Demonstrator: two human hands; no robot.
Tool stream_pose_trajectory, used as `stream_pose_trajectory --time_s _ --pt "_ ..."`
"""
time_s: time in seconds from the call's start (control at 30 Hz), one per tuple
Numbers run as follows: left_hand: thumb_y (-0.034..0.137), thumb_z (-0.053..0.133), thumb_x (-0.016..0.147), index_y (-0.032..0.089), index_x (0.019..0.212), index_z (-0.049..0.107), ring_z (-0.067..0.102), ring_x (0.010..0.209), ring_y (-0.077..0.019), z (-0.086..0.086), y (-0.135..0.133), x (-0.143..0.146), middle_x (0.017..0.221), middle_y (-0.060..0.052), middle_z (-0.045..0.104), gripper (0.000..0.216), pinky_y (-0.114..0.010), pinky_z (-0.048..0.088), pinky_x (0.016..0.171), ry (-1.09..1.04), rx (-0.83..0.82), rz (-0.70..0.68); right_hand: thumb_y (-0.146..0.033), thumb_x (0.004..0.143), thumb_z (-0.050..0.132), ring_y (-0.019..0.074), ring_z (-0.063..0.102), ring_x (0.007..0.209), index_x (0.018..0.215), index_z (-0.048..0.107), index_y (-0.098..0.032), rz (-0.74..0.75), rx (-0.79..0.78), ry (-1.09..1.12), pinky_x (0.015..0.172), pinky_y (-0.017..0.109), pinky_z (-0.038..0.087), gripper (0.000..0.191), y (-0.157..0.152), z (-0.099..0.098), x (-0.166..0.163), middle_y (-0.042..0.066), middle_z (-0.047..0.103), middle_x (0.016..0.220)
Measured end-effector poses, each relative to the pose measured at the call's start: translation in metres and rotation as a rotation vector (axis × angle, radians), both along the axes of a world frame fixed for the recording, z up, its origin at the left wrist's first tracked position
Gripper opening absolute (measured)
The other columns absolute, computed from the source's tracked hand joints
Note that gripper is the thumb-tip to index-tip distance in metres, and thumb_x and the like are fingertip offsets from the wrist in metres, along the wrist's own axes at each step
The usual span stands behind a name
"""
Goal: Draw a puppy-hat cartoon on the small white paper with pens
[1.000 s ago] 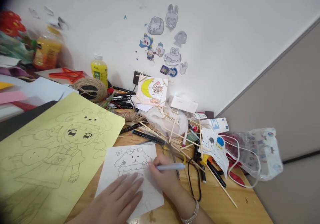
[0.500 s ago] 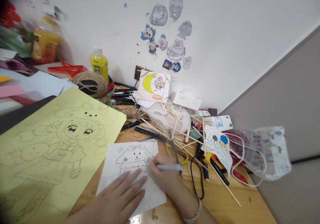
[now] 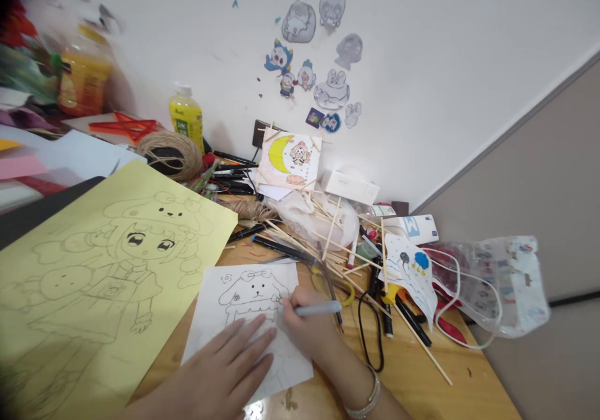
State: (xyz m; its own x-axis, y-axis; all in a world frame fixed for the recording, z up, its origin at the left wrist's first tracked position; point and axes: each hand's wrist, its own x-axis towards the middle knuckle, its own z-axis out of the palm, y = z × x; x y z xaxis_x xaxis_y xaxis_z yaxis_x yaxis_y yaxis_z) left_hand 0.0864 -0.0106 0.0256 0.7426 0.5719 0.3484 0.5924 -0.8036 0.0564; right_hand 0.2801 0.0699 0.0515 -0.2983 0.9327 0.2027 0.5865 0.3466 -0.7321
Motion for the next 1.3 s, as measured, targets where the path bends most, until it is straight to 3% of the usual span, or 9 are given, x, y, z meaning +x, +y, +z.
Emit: stream_pose_trajectory --time_s 0.1,0.23,0.37,0.47,0.6,0.8,1.07,1.3 --pt "0.042 0.053 0.091 0.014 0.128 0.059 0.038 0.132 -0.0404 -0.017 0.001 0.001 0.143 -0.018 0.047 0.047 -0.054 0.032 0.104 -0.006 0.041 0.005 -0.036 0.080 0.051 0.0121 0.038 0.048 0.050 0.037 -0.022 0.002 -0.010 0.006 0.049 0.026 0.030 0.036 0.000 0.000 0.000 -0.004 0.041 0.048" --pt "0.039 0.055 0.090 0.013 0.127 0.058 0.038 0.131 -0.0416 -0.019 0.000 0.001 0.143 -0.019 0.046 0.046 -0.054 0.033 0.103 0.001 0.077 0.002 -0.037 0.081 0.050 0.0122 0.038 0.049 0.051 0.036 -0.022 -0.002 -0.036 0.026 0.049 0.026 0.030 0.036 -0.002 0.002 -0.001 -0.004 0.040 0.049" --pt "0.038 0.051 0.091 0.012 0.126 0.058 0.040 0.130 -0.0413 -0.012 -0.001 0.001 0.141 -0.020 0.048 0.044 -0.054 0.034 0.103 -0.027 0.077 0.014 -0.035 0.082 0.051 0.0124 0.039 0.049 0.052 0.037 -0.022 0.008 -0.049 0.058 0.049 0.026 0.030 0.035 -0.003 0.003 -0.001 -0.004 0.040 0.049" --pt "0.037 0.050 0.092 0.013 0.125 0.059 0.045 0.127 -0.0395 0.006 -0.003 -0.002 0.138 -0.020 0.051 0.042 -0.052 0.036 0.101 -0.011 0.039 0.012 -0.034 0.081 0.051 0.0122 0.039 0.049 0.052 0.036 -0.022 0.023 -0.046 0.058 0.050 0.026 0.029 0.034 -0.003 0.004 -0.002 -0.004 0.040 0.049" --pt "0.023 0.052 0.089 0.013 0.128 0.056 0.048 0.127 -0.0318 0.026 -0.006 -0.006 0.139 -0.017 0.052 0.041 -0.045 0.032 0.105 0.029 -0.028 0.046 -0.033 0.081 0.049 0.0125 0.040 0.050 0.052 0.037 -0.022 0.016 -0.041 0.043 0.050 0.026 0.029 0.033 -0.003 0.005 -0.002 -0.004 0.040 0.049" --pt "0.034 0.051 0.090 0.010 0.121 0.061 0.053 0.119 -0.0406 0.011 0.000 -0.001 0.133 -0.023 0.055 0.040 -0.052 0.042 0.095 0.028 0.069 -0.010 -0.033 0.081 0.051 0.0110 0.037 0.047 0.051 0.035 -0.022 0.041 -0.016 0.051 0.048 0.024 0.029 0.035 -0.002 0.004 -0.002 -0.005 0.038 0.048" --pt "0.028 0.048 0.094 0.011 0.125 0.059 0.051 0.124 -0.0351 0.037 -0.008 -0.006 0.136 -0.020 0.054 0.037 -0.046 0.042 0.098 0.049 0.006 0.033 -0.031 0.082 0.049 0.0109 0.039 0.048 0.052 0.035 -0.022 0.062 0.035 0.033 0.047 0.024 0.031 0.035 -0.002 0.000 0.001 -0.005 0.039 0.049" --pt "0.019 0.054 0.083 0.010 0.126 0.057 0.051 0.124 -0.0330 0.033 -0.008 -0.006 0.135 -0.019 0.054 0.044 -0.045 0.037 0.102 0.025 0.017 0.035 -0.026 0.082 0.045 0.0111 0.040 0.047 0.053 0.033 -0.022 0.103 0.112 -0.035 0.047 0.024 0.030 0.032 -0.002 0.000 0.002 -0.004 0.040 0.049"
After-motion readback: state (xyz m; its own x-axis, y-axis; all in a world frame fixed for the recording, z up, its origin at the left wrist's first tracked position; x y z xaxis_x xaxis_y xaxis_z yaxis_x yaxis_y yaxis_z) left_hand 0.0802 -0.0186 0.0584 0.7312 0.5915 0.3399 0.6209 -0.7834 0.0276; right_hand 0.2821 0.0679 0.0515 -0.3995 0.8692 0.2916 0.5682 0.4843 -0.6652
